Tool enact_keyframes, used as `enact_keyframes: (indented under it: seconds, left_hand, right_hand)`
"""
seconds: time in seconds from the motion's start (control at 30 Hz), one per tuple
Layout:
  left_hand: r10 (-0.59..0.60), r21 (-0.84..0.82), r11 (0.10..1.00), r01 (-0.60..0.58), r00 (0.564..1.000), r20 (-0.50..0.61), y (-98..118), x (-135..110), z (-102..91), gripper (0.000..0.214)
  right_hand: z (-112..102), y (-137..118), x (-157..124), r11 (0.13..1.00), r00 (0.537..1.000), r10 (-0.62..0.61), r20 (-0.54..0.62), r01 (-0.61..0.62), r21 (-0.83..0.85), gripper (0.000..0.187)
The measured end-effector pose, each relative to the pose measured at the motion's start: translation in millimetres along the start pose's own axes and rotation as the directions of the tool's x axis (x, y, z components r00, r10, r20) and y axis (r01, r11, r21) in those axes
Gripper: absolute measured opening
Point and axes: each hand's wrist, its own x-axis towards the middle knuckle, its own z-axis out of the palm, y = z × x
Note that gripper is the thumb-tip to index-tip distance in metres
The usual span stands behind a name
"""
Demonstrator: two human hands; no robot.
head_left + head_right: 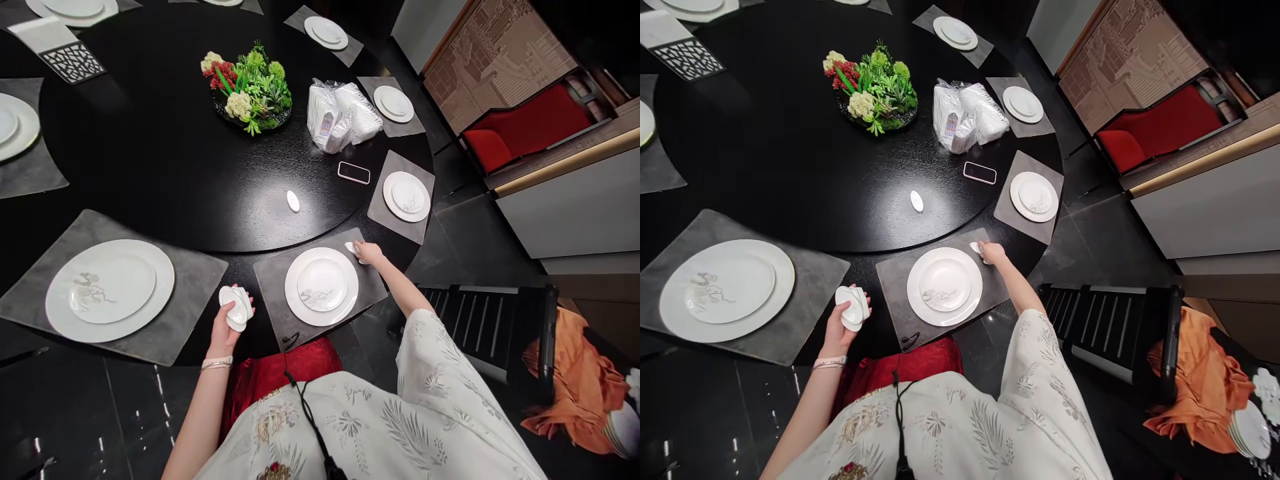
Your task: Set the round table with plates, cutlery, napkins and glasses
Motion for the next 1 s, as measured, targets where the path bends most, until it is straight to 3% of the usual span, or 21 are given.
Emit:
enact_keyframes:
  seconds: [0.17,0.33,0.4,0.5,0.6,0.73,0.8,0.9,1.0]
  left_hand:
    - [-0.037,-0.011,0.999,0.037,0.999,-0.026,-14,-5,2.4,0.054]
    - [0.035,-0.037,0.999,-0.036,0.999,-0.039,-16,-7,0.0,0.054]
    - [0.056,-0.061,0.996,-0.06,0.997,-0.058,-17,-9,-0.5,0.053]
    - [0.065,-0.099,0.992,-0.074,0.994,-0.086,-20,-15,-1.5,0.051]
    - [0.08,-0.13,0.987,-0.095,0.99,-0.117,-24,-21,-4.8,0.051]
    - [0.097,-0.187,0.974,-0.128,0.981,-0.165,-26,-34,-14.7,0.052]
    - [0.104,-0.22,0.964,-0.147,0.975,-0.195,-26,-45,-22.0,0.054]
    - [0.138,-0.277,0.94,-0.2,0.964,-0.226,-22,-63,-37.0,0.055]
    - [0.157,-0.333,0.91,-0.245,0.95,-0.269,-16,-75,-59.3,0.055]
  right_hand:
    - [-7,10,0,0.979,0.986,-0.161,0.044,0.165,-0.123,0.042]
    - [-6,17,-5,0.944,0.962,-0.267,0.06,0.274,-0.183,0.048]
    - [-8,18,-8,0.95,0.964,-0.263,0.035,0.265,-0.168,0.05]
    - [-27,6,3,0.99,0.98,-0.143,-0.139,0.141,-0.02,0.052]
    - [-70,-42,41,0.966,0.964,0.0,-0.267,0.069,0.248,0.052]
    - [-137,-145,104,0.914,0.975,0.031,-0.22,0.061,0.4,0.068]
    - [-163,-185,121,0.908,0.984,0.047,-0.17,0.028,0.418,0.072]
    - [-187,-211,127,0.908,0.99,0.029,-0.136,0.03,0.418,0.066]
    - [-192,-222,119,0.913,0.992,-0.051,-0.118,0.094,0.397,0.06]
